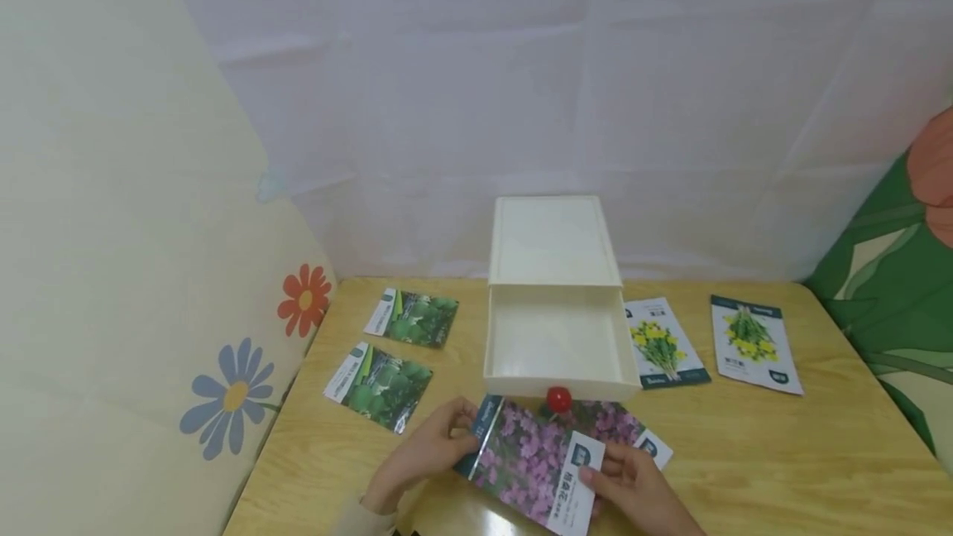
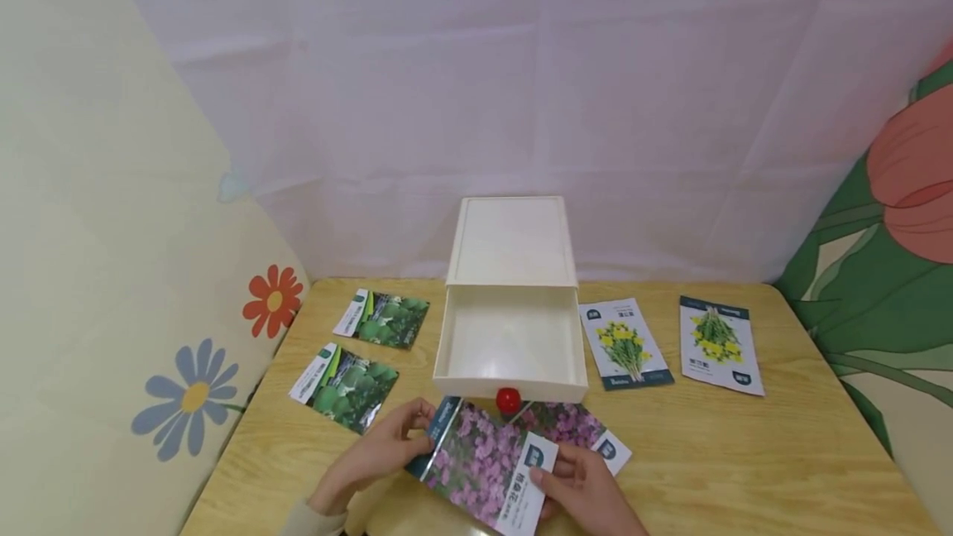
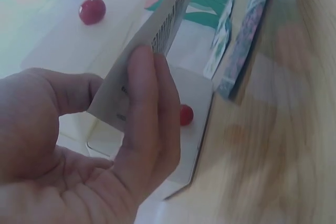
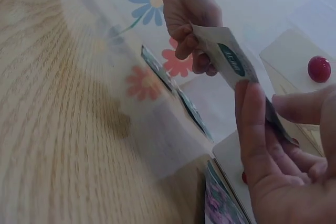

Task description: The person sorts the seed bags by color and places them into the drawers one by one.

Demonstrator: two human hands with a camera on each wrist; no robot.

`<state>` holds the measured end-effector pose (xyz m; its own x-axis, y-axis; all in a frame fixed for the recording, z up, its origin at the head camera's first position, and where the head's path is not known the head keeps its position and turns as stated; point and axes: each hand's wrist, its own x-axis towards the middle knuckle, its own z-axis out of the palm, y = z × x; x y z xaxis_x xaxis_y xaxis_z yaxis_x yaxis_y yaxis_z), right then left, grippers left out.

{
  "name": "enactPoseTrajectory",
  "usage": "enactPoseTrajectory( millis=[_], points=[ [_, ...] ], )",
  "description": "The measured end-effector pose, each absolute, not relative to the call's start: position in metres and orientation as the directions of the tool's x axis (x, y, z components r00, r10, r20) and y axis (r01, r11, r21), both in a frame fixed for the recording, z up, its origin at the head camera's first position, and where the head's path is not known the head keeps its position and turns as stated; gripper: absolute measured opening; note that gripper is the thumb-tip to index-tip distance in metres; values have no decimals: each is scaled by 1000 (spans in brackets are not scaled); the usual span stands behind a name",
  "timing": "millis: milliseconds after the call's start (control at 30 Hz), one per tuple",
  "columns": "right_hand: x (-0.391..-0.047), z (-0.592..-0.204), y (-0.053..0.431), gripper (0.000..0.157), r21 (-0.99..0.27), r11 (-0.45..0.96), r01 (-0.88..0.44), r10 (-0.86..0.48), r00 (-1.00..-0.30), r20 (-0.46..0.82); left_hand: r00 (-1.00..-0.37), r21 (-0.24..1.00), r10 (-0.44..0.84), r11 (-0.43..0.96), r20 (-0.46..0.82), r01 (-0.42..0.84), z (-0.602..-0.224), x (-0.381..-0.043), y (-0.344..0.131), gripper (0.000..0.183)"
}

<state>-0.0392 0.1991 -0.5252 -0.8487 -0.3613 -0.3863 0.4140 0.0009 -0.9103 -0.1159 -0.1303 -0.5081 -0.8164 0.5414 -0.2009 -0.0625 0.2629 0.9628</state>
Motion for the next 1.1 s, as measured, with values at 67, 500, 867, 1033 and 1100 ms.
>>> enactPoseTrajectory(
  millis=[67,500,867,1033,1100],
  points=[
    [-37,-525,201,49,-904,-12,428,-374,-840,-393,-820,965,532,248,-212,-89,-506,-112,-129,24],
    [-37,-514,212,31,-933,46,356,-343,-872,-350,-787,972,581,215,-208,-99,-498,-101,-126,17],
    [-35,-499,215,36,-902,104,418,-203,-879,-431,-723,977,667,205,-180,-54,-490,-100,-129,18],
    [-33,-493,216,34,-913,84,400,-202,-890,-409,-717,978,680,209,-155,-14,-485,-98,-129,16],
    [-32,-490,217,33,-910,65,410,-205,-887,-414,-715,978,683,209,-150,-6,-482,-97,-129,16]
  ],
)
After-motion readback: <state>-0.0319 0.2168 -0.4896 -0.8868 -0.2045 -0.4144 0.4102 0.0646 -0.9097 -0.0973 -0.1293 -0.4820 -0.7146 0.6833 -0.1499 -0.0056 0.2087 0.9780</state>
